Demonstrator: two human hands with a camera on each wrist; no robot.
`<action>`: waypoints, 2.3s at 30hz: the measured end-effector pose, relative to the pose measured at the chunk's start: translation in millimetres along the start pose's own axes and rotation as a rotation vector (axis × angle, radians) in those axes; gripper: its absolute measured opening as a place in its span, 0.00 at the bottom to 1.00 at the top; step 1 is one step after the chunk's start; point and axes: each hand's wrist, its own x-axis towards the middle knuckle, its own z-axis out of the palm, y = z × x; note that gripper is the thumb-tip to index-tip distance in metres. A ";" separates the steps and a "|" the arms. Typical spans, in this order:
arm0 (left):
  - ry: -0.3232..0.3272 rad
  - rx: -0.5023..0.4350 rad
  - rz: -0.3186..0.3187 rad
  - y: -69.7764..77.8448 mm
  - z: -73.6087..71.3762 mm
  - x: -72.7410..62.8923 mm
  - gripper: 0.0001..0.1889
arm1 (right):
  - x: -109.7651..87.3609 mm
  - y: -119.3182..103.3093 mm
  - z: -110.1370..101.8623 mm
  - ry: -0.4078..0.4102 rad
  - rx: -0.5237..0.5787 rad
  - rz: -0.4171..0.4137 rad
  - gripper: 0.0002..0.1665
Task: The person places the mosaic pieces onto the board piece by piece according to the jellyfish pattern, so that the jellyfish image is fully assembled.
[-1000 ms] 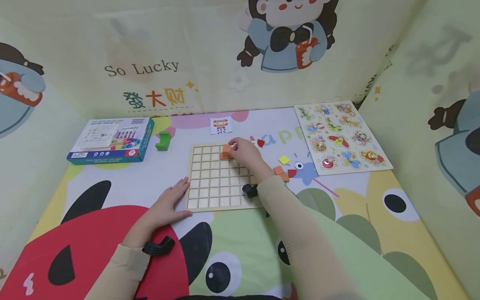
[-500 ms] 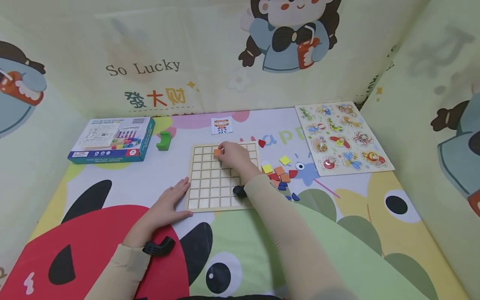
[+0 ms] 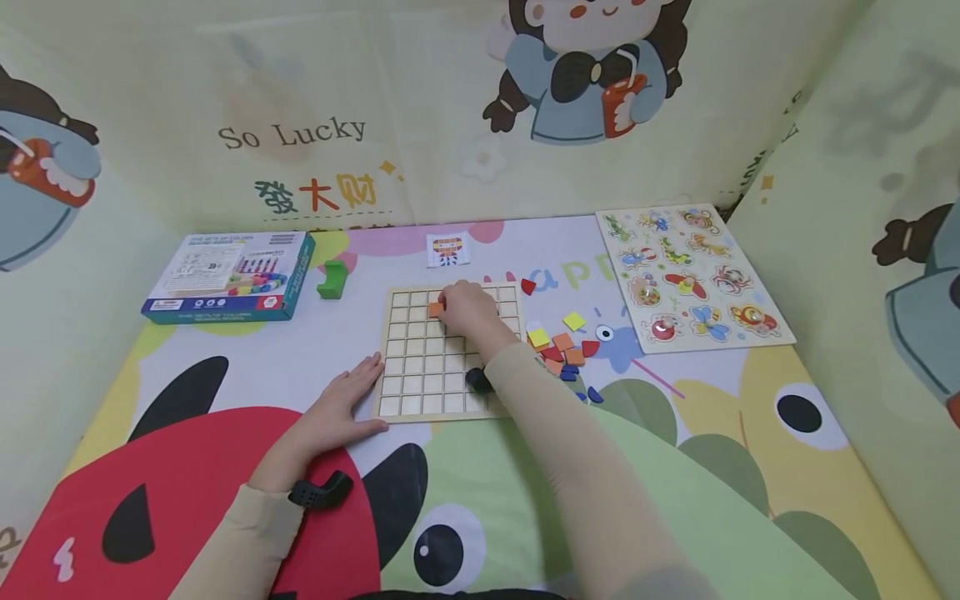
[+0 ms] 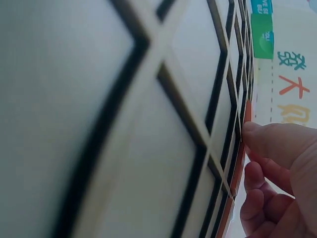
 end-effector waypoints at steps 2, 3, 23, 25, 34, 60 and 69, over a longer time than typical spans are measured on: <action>-0.003 0.002 -0.001 0.8 -0.4 0.1 0.51 | -0.2 0.8 0.7 -0.005 -0.008 -0.002 0.18; -0.005 0.000 -0.002 1.1 -0.5 0.2 0.51 | -0.5 1.1 1.1 -0.005 -0.010 0.000 0.18; -0.003 -0.003 -0.010 0.9 0.5 0.6 0.52 | -14.0 71.8 -49.8 0.098 0.217 0.120 0.26; -0.002 -0.003 -0.013 0.2 0.4 0.4 0.52 | -15.1 86.0 -54.1 0.089 0.217 0.167 0.25; -0.003 -0.010 -0.001 -1.3 2.4 0.5 0.52 | -18.8 114.4 -53.4 0.019 0.203 0.202 0.28; -0.015 -0.013 -0.015 0.5 -1.6 -0.4 0.51 | -31.4 120.7 -46.4 -0.073 0.230 0.180 0.25; -0.021 -0.001 -0.014 0.2 -1.7 0.7 0.51 | -33.4 124.0 -45.4 -0.064 0.217 0.184 0.22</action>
